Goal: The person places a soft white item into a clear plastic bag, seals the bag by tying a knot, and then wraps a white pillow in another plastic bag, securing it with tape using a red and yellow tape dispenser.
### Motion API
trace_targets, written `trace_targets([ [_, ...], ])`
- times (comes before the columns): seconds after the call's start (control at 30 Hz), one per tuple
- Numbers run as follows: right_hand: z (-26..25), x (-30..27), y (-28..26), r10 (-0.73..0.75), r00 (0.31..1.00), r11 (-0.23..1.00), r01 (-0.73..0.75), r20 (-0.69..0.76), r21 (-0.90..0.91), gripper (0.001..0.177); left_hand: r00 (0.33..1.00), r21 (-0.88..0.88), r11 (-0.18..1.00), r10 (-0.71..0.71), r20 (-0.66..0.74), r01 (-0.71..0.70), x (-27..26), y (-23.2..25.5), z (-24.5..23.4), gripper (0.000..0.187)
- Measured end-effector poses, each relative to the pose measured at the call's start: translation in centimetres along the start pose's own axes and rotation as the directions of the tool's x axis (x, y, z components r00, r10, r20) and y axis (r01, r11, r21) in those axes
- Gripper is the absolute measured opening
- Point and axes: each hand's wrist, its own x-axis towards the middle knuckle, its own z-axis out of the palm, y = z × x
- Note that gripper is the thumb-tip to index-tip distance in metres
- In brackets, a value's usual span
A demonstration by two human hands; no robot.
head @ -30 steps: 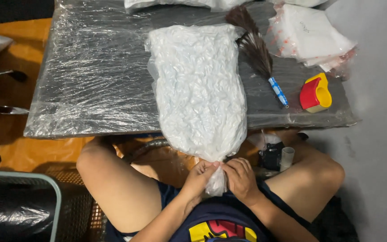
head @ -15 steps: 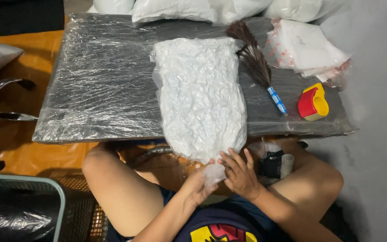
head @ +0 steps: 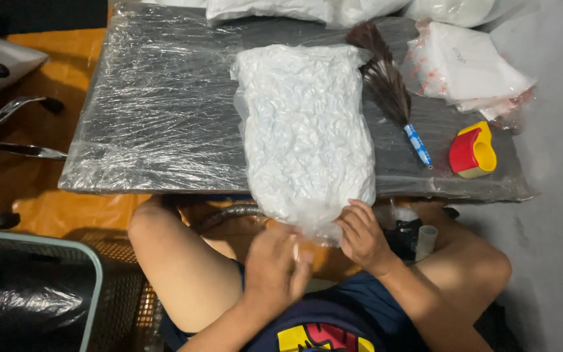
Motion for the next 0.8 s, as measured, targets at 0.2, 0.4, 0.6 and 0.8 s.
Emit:
trace_targets([
  [0.2,-2.3,4.5,-0.9,0.017,0.998,0.999,-0.014,-0.056,0.052,0.028,0.849,0.321,0.836,0.280,0.449,-0.445,1.6,-2.5,4.1,0.067],
  [0.4,-0.9,4.7,0.5,0.032,0.997,0.998,-0.028,-0.076,0.055,0.026,0.822,0.493,0.660,0.484,0.299,-0.567,4.4,-7.5,7.6,0.051],
  [0.6,0.6,4.5,-1.2,0.108,0.986,0.979,-0.128,-0.128,-0.161,0.040,0.693,0.409,0.559,0.585,0.422,-0.721,7.3,-9.2,7.2,0.029],
  [0.8,3.2,2.3,0.4,-0.137,0.989,0.929,0.108,-0.059,-0.354,0.059,0.698,0.353,0.618,0.501,0.511,-0.702,8.7,-11.1,7.6,0.009],
])
